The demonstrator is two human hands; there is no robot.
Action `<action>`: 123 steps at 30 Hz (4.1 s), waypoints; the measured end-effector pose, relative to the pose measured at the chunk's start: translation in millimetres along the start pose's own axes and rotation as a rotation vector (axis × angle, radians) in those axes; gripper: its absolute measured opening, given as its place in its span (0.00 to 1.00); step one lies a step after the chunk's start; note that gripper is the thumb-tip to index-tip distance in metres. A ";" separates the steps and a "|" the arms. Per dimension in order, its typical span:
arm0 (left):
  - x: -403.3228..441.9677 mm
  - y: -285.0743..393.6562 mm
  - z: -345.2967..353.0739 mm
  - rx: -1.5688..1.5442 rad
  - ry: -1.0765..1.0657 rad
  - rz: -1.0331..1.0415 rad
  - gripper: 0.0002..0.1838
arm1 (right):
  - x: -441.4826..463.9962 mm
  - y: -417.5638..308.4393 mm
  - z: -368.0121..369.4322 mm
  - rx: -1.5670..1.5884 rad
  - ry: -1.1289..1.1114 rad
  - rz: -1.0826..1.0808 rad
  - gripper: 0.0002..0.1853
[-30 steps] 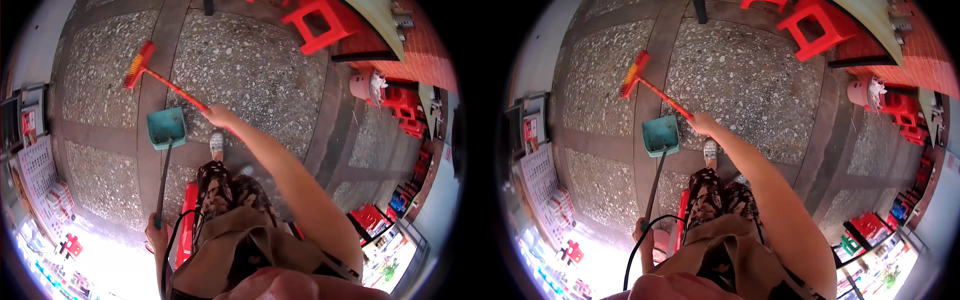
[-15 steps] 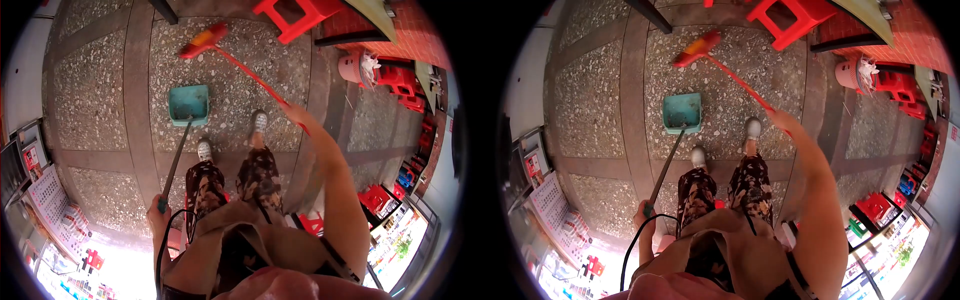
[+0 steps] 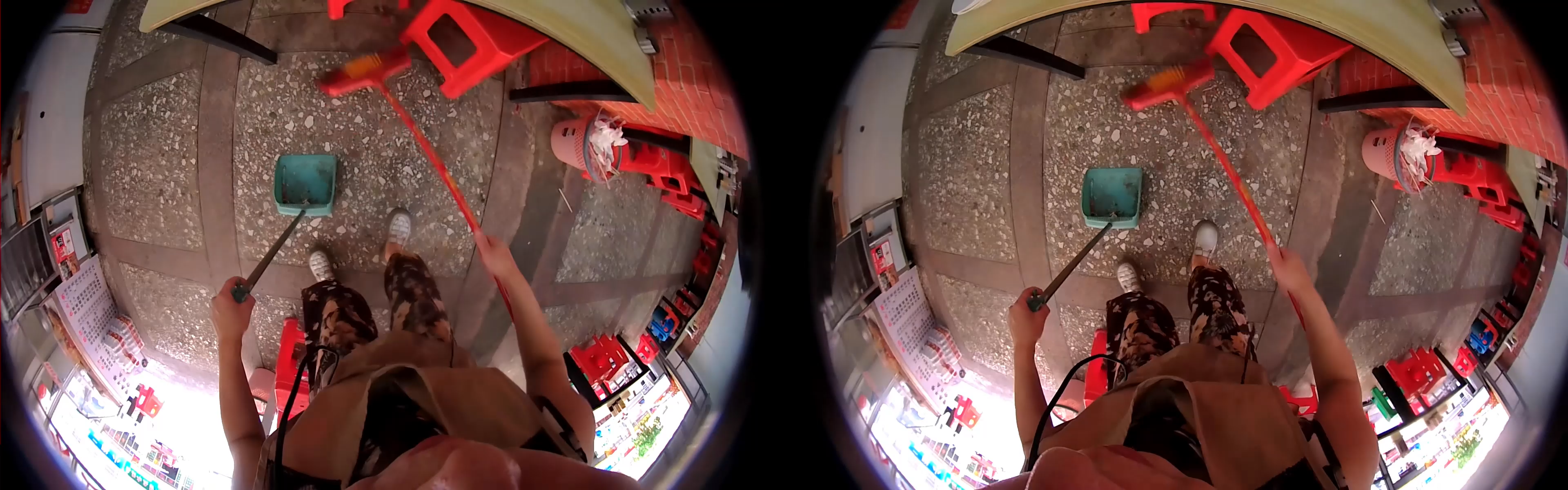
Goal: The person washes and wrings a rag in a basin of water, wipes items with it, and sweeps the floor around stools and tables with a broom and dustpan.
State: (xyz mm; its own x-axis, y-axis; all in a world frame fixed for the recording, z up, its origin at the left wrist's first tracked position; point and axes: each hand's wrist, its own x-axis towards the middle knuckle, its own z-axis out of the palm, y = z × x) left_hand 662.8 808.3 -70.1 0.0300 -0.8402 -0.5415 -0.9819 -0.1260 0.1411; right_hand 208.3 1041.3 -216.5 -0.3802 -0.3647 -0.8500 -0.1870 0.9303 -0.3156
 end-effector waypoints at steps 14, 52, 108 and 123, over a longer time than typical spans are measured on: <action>1.9 5.1 -0.1 0.103 0.063 -0.013 0.15 | 16.1 -61.0 -23.5 0.458 -0.457 0.250 0.30; -34.3 61.3 20.2 0.109 -0.035 0.322 0.18 | -253.7 181.2 -22.1 0.813 0.077 0.591 0.27; 9.3 270.8 52.4 0.497 -0.207 0.314 0.20 | 122.7 29.5 -178.9 0.165 0.508 0.131 0.15; 7.6 267.9 55.0 0.494 -0.189 0.403 0.19 | 44.0 88.8 -94.0 0.615 0.022 0.234 0.24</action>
State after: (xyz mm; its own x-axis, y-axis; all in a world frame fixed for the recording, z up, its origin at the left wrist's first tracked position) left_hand 389.6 797.2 -82.0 -0.3468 -0.6583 -0.6681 -0.8807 0.4735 -0.0094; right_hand 89.8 1104.1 -242.2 -0.3676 -0.1447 -0.9187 0.4524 0.8353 -0.3126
